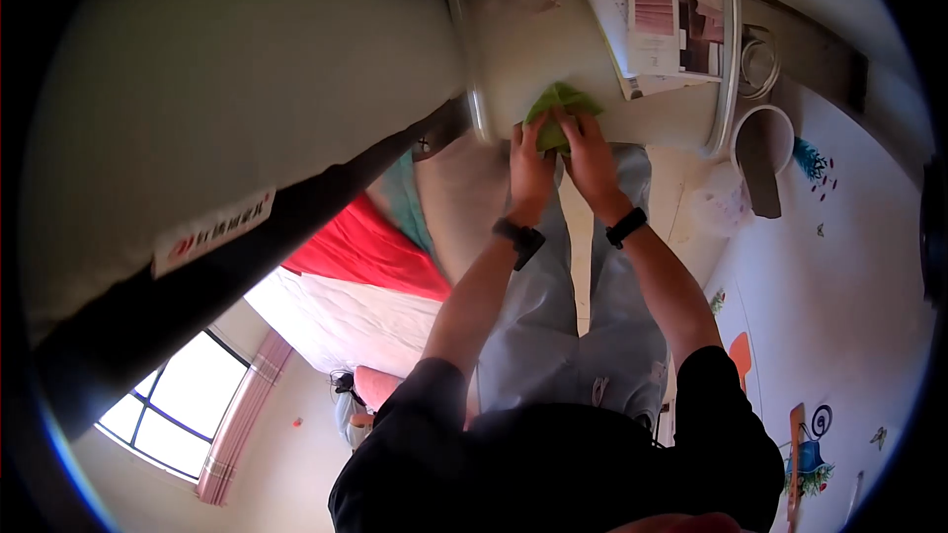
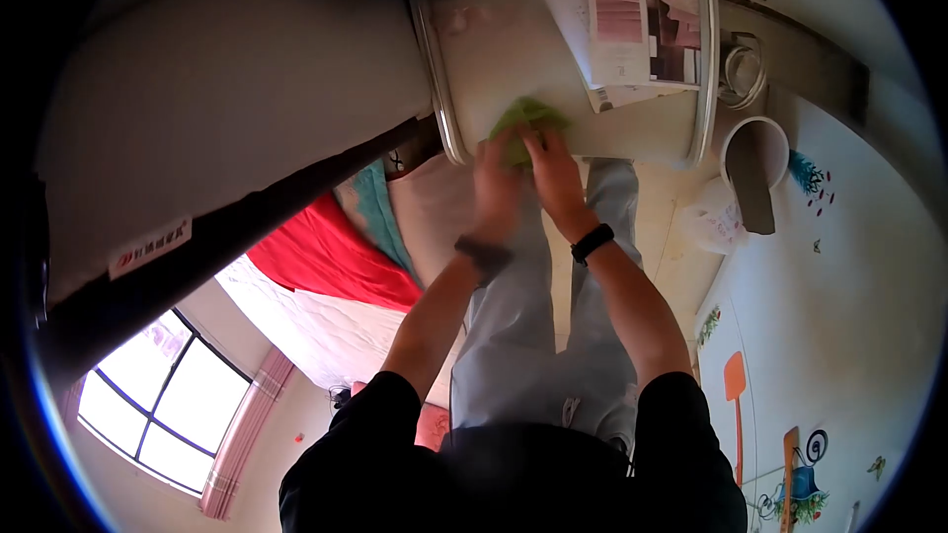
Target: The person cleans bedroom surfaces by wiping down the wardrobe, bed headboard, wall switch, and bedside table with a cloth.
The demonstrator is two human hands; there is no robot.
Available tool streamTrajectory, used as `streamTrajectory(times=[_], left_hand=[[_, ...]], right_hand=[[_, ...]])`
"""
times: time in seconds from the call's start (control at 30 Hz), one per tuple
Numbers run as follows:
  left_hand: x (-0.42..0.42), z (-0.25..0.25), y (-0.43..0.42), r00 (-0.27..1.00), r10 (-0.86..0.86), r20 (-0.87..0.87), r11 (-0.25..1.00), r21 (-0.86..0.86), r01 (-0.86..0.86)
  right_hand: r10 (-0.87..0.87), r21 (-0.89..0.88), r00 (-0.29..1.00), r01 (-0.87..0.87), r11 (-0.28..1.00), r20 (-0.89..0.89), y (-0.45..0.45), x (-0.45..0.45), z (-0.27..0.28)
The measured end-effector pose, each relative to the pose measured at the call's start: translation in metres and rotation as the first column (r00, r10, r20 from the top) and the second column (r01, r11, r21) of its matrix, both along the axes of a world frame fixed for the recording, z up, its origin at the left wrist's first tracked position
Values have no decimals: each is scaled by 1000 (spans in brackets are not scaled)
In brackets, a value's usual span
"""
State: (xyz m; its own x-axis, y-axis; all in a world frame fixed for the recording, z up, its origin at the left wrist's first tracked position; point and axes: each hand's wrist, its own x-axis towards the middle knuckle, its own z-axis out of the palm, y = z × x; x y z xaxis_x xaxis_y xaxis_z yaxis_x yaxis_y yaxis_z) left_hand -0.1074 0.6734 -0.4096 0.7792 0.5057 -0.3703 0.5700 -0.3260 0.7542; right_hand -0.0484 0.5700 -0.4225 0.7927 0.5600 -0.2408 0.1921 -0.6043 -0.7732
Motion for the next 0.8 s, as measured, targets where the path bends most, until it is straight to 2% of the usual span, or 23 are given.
streamTrajectory(times=[0.03,0.07,0.1,0.17,0.3,0.4,0.53,0.57,0.67,0.8], left_hand=[[-2,0,9,1000,-11,-14,999,52,12],[-5,1,16,999,14,-35,999,34,-13],[2,9,22,999,22,-41,999,45,-20],[5,0,33,999,54,4,997,61,-55],[37,-20,45,995,-89,50,978,191,78],[59,-23,33,970,-155,186,982,138,130],[53,-16,10,967,-252,27,968,20,251],[46,-13,5,961,-272,-44,962,6,272],[18,-3,2,953,-283,-110,958,2,285],[-17,-5,14,942,-222,-254,950,160,267]], right_hand=[[11,4,999,-10,1000,-32,9,-5,-9],[21,8,998,-20,1000,-65,18,-9,-16],[20,56,1000,-20,998,-10,26,-5,-14],[17,41,999,-15,999,-32,39,5,-19],[-80,59,996,78,995,25,42,35,-18],[-153,-9,987,154,988,52,23,51,-6],[-228,6,971,229,974,65,-4,35,1],[-219,-30,975,221,975,43,-9,27,0],[-197,-101,980,193,976,-34,-16,-3,-4],[-168,-76,977,159,984,-132,10,-30,-11]])
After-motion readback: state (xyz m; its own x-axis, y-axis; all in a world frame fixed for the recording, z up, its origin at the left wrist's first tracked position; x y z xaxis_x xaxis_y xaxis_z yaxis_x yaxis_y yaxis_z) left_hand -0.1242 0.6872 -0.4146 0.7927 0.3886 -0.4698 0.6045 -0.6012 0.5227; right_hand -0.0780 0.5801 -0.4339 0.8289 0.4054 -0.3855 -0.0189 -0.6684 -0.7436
